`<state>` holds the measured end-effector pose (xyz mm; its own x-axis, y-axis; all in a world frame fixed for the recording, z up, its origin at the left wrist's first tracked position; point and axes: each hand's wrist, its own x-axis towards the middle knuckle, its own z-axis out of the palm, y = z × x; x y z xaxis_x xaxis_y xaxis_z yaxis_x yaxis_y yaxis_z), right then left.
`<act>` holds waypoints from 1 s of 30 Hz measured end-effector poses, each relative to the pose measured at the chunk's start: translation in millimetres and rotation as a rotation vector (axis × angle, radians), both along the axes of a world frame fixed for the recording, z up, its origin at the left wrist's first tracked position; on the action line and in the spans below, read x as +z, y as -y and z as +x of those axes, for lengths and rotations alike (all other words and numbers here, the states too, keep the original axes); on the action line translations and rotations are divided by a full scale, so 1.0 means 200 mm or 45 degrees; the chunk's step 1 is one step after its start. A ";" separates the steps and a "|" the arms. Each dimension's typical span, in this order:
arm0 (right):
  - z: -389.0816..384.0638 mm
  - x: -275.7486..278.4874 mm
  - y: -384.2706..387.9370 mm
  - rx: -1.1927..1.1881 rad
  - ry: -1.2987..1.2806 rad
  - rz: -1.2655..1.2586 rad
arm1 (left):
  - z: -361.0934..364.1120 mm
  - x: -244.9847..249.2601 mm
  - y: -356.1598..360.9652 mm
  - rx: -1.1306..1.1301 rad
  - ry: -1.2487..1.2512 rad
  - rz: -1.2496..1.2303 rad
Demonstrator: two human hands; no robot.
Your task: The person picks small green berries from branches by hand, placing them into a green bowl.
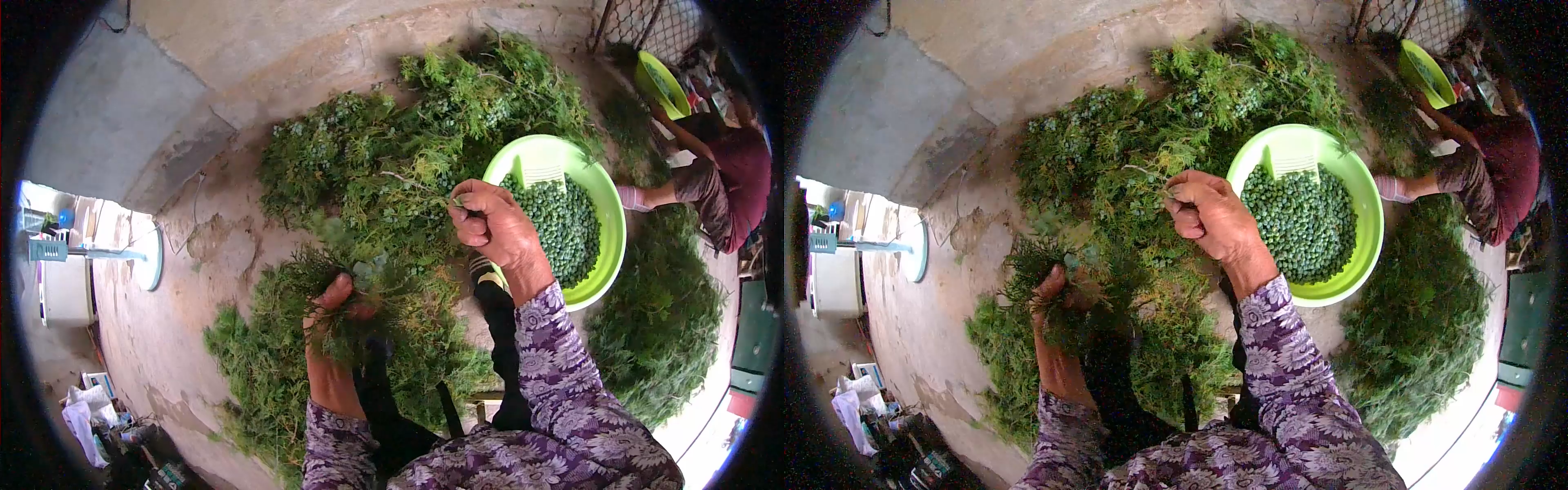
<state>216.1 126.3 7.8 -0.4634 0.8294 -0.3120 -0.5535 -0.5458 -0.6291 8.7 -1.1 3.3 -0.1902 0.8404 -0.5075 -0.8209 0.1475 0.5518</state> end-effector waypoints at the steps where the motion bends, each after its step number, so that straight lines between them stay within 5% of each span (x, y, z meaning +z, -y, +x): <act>1: 0.01 0.01 0.00 0.067 -0.087 -0.030 | 0.00 0.02 0.00 -0.051 -0.031 -0.044; 12: -0.11 -0.02 0.07 0.516 0.041 0.059 | 0.07 0.08 -0.04 -0.159 -0.134 0.047; 30: -0.24 0.01 0.18 0.521 0.184 0.415 | 0.10 0.11 -0.06 -0.146 -0.067 0.086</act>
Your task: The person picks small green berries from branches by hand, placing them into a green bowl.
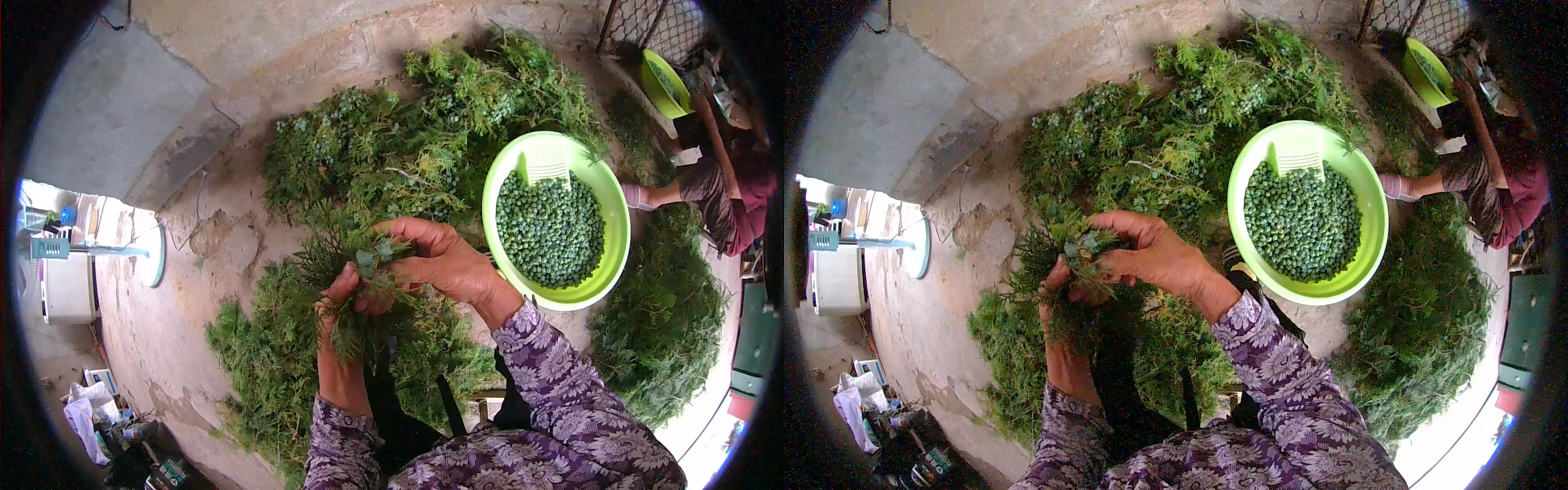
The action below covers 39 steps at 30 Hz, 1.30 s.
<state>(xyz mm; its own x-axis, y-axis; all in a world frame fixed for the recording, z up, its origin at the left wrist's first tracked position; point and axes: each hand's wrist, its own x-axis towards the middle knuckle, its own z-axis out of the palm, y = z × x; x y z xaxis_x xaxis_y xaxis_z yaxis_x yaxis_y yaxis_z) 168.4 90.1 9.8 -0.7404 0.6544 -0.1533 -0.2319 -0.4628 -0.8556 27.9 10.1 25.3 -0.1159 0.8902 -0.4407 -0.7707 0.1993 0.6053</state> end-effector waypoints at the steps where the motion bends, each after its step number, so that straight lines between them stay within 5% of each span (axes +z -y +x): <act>1: 0.00 -0.01 0.00 -0.018 -0.020 0.003 | 0.00 -0.02 0.00 -0.010 0.041 0.037; 11: -0.01 0.00 0.00 -0.029 0.074 0.327 | 0.03 0.02 -0.01 0.030 -0.036 -0.066; 13: -0.03 -0.02 0.01 -0.168 0.055 0.669 | 0.03 0.02 -0.01 0.002 -0.030 -0.060; 16: -0.01 0.02 0.01 -0.048 0.039 0.269 | 0.02 -0.01 -0.01 -0.052 -0.003 0.007; 26: 0.00 0.04 0.01 0.010 -0.053 0.235 | 0.02 -0.03 0.00 -0.031 -0.015 0.016; 29: 0.00 -0.02 0.02 -0.141 0.079 0.531 | 0.04 0.00 -0.01 0.028 -0.051 -0.128; 31: 0.02 -0.01 0.01 -0.188 0.532 1.029 | 0.02 -0.03 -0.01 -0.033 -0.003 -0.057; 34: 0.01 -0.04 -0.01 -0.399 0.483 1.320 | 0.00 -0.07 -0.02 -0.148 0.044 0.049; 39: 0.04 -0.14 -0.05 -0.402 0.810 1.372 | -0.01 -0.14 -0.01 -0.230 -0.043 0.038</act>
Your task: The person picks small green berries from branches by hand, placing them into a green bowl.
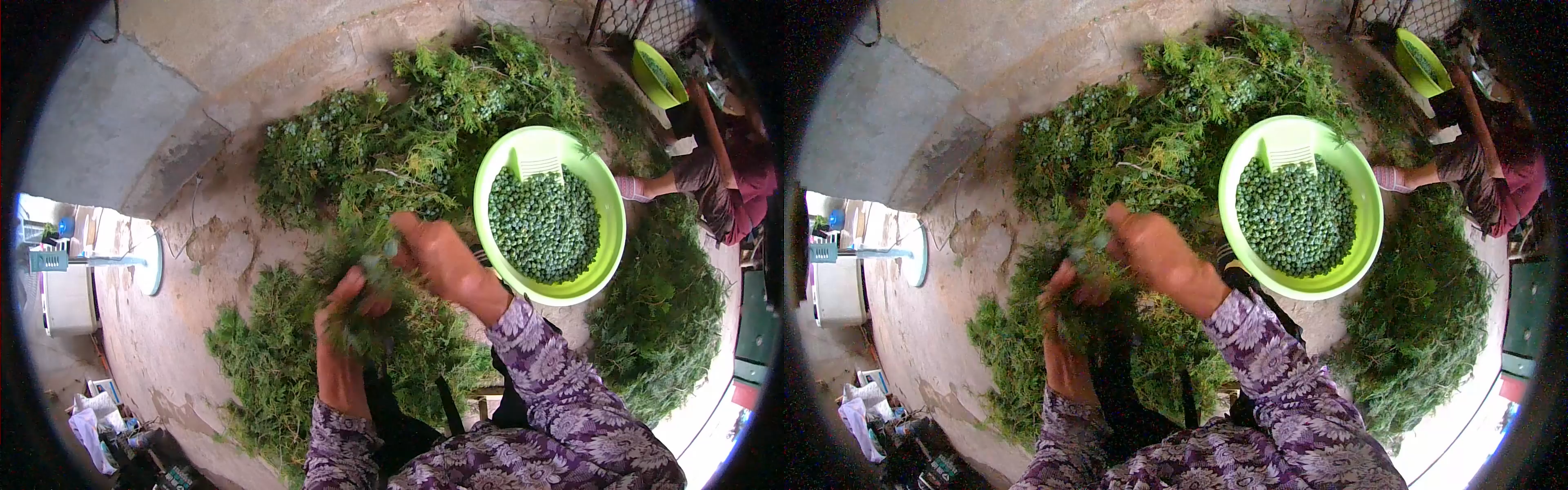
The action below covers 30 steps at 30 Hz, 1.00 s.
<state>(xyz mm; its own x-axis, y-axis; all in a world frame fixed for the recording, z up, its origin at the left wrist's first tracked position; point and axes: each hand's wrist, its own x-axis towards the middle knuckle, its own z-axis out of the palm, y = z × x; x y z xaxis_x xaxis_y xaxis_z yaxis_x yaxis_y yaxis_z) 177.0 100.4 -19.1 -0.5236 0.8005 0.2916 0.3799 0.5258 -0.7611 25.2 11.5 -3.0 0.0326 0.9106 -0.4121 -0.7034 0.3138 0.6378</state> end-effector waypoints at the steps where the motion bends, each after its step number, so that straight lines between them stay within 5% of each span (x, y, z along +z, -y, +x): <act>1: 0.02 -0.02 -0.03 -0.127 0.170 0.057 | -0.01 0.02 0.01 0.023 -0.015 0.005; 4: 0.14 0.03 -0.14 -0.370 -0.008 -0.041 | -0.03 0.08 0.04 0.120 -0.041 0.026; 6: 0.18 0.13 -0.14 -0.085 -1.197 -1.381 | -0.03 0.08 0.05 0.173 -0.048 0.026; 9: 0.13 0.15 -0.10 0.089 -1.412 -1.691 | -0.04 0.07 0.04 0.103 0.054 0.021; 12: 0.12 0.16 -0.10 0.209 -1.459 -1.744 | -0.04 0.05 0.03 0.159 0.180 0.036; 14: 0.12 0.16 -0.09 0.240 -1.499 -1.771 | -0.02 0.07 0.02 0.319 -0.156 -0.241; 17: 0.12 0.15 -0.08 0.284 -1.322 -1.698 | -0.05 0.01 0.02 0.241 0.095 -0.134; 24: 0.04 0.21 -0.02 0.103 -0.610 -1.345 | -0.01 0.07 -0.02 0.120 -0.084 -0.084; 30: 0.03 0.16 0.00 0.132 -0.664 -1.180 | 0.03 0.08 -0.02 0.140 -0.161 -0.133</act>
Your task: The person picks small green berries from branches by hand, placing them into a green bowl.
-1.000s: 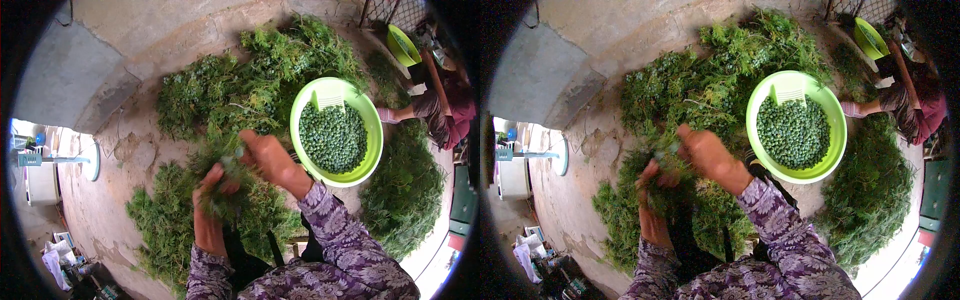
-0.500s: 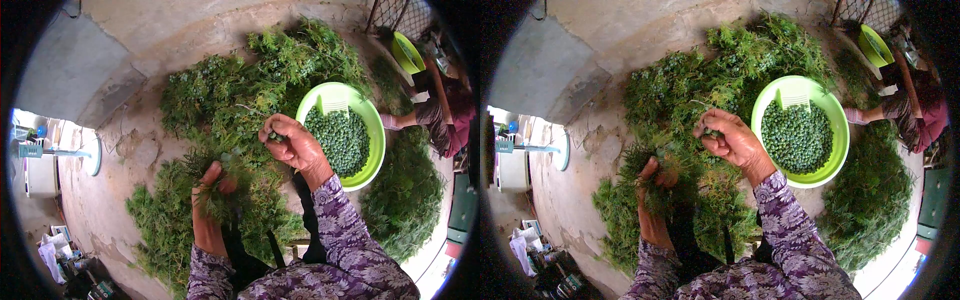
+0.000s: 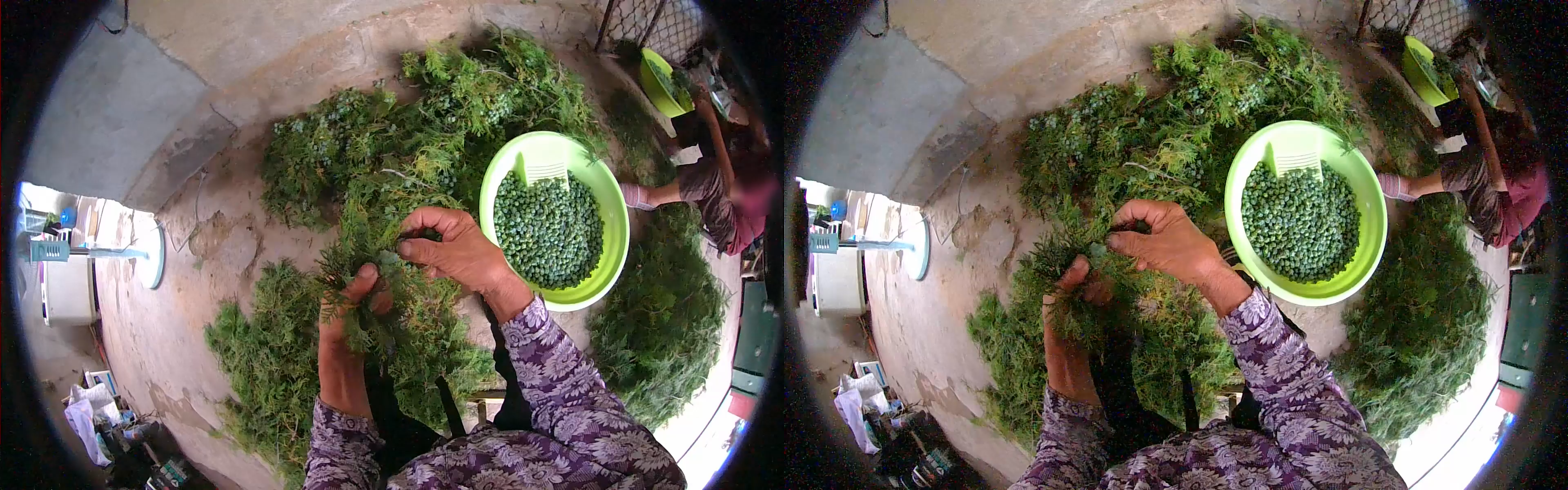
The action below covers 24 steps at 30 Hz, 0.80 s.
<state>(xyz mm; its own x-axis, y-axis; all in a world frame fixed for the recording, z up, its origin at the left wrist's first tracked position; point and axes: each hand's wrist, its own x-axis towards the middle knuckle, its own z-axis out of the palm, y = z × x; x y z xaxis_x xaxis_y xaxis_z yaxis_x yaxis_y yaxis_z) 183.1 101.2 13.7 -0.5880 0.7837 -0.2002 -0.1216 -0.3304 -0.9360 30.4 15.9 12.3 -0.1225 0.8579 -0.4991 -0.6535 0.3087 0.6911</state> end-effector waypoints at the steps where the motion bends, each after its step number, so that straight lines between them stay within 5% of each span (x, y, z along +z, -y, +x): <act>1: -0.01 -0.03 0.00 -0.002 0.000 0.000 | 0.01 0.01 0.00 -0.020 -0.010 -0.021; 3: -0.04 -0.07 0.00 -0.119 0.151 0.442 | 0.02 0.02 0.00 -0.043 -0.019 -0.043; 7: 0.03 -0.05 -0.06 -0.375 0.484 0.298 | -0.05 -0.12 0.03 -0.120 -0.012 0.076; 9: 0.14 -0.06 -0.14 -0.427 -0.442 -0.359 | -0.06 -0.13 0.05 -0.214 0.111 0.173; 11: 0.12 -0.03 -0.11 -0.386 -0.443 -0.400 | -0.01 -0.02 0.04 0.092 0.233 0.139; 17: 0.07 -0.06 -0.10 -0.062 -0.461 -0.394 | -0.01 0.00 0.03 0.069 0.361 0.174; 19: 0.05 -0.04 -0.08 -0.005 -0.100 -0.290 | -0.01 0.01 0.03 0.079 0.353 0.176; 24: 0.01 0.04 -0.02 0.148 -0.166 -0.379 | 0.02 0.04 0.02 0.047 0.236 0.188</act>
